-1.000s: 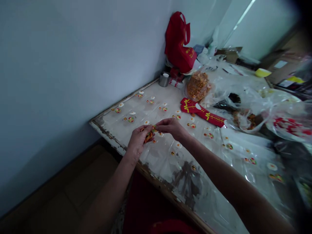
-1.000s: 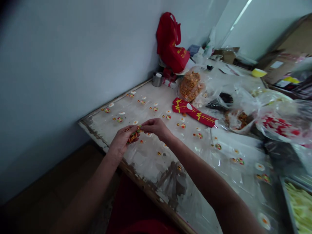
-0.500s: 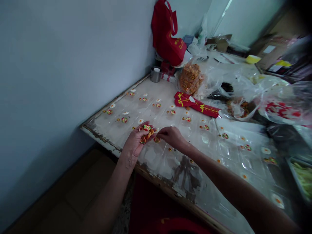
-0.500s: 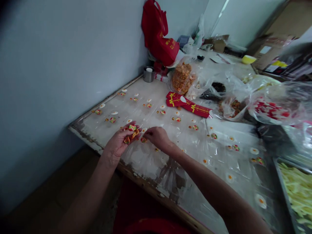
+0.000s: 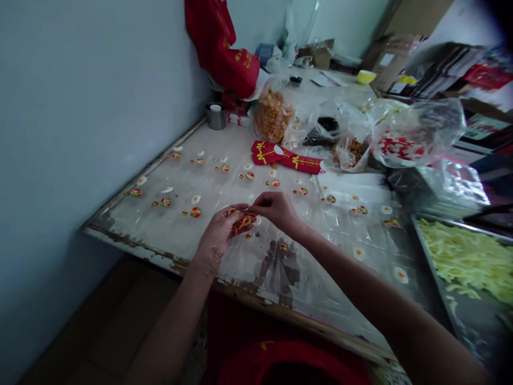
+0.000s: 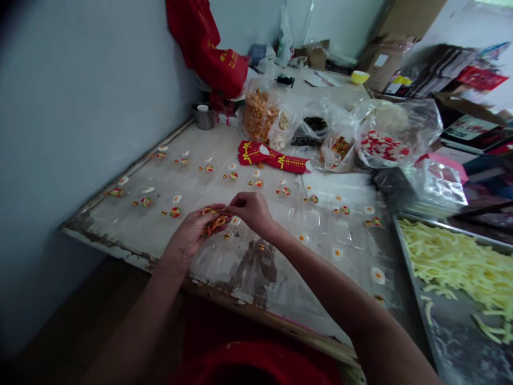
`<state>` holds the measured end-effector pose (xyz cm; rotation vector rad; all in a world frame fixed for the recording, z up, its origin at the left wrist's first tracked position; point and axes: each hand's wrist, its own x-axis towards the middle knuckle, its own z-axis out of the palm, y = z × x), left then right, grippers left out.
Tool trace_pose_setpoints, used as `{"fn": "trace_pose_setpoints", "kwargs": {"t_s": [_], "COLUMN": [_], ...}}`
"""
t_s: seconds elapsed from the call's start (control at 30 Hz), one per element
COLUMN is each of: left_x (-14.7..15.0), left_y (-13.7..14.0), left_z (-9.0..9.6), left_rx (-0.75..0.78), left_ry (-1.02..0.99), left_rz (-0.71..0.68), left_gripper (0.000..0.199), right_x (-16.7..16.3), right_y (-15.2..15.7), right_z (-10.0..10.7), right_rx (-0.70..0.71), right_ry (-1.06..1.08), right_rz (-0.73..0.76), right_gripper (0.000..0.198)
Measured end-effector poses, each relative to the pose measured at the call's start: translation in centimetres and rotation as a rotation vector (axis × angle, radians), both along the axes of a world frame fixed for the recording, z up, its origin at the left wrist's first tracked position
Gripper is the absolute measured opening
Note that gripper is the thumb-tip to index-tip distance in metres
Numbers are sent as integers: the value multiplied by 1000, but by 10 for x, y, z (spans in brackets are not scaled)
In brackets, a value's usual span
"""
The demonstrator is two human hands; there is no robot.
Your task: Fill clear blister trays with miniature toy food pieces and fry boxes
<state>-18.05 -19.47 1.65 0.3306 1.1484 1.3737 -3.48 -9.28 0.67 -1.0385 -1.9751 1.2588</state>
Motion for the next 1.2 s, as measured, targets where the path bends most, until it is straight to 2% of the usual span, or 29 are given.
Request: {"fn": "trace_pose_setpoints", "kwargs": {"t_s": [0.03, 0.13, 0.2, 0.3, 0.37, 0.43, 0.53, 0.6, 0.7, 0.87, 0.93, 1.0, 1.03, 1.1, 1.13, 1.2], "left_x": [-1, -9, -12, -8, 0, 8, 17, 23, 38, 92, 110, 118, 118, 110, 105, 96], "left_y": [-3, -16, -26, -36, -37, -34, -25, -20, -17, -26, -30, -32, -32, -31, -30, -28], "left_z": [-1, -3, -3, -4, -5, -6, -8, -10, -12, -10, -7, -5, -3, -2, -2, -2], "left_rx": [6, 30, 45, 55, 61, 66, 68, 63, 53, 69, 48, 11, -2, -15, -15, 2], "left_ry": [11, 38, 37, 27, 11, -31, -100, -95, -46, -98, -146, -206, -231, -251, -239, -193], "left_rz": [36, 156, 186, 174, 178, 176, 151, 159, 158, 53, 32, 13, 16, 62, 88, 94], "left_gripper": [21, 21, 25, 34, 38, 38, 36, 36, 37, 36, 36, 35, 35, 31, 27, 22], "right_x": [6, 20, 26, 30, 30, 30, 32, 35, 43, 80, 105, 131, 142, 162, 169, 178], "right_y": [0, -3, -7, -15, -20, -21, -18, -15, -16, -34, -40, -41, -42, -43, -45, -53], "right_z": [-1, -8, -14, -21, -23, -24, -22, -18, -9, -2, 0, 3, 5, 5, 3, -4], "right_rx": [-11, -167, -196, -67, 72, 210, 253, 173, 26, -218, -349, -389, -355, -178, -48, 251], "right_ry": [-15, -100, -214, -393, -484, -553, -556, -443, -240, -163, -96, 1, 40, 54, 18, -130], "right_rz": [5, 99, 174, 211, 172, 116, 117, 119, 89, 110, 43, -76, -147, -257, -255, -118], "right_gripper": [25, 19, 12, 7, 2, 8, 15, 12, 32, 32, 34, 36, 36, 31, 26, 15]}}
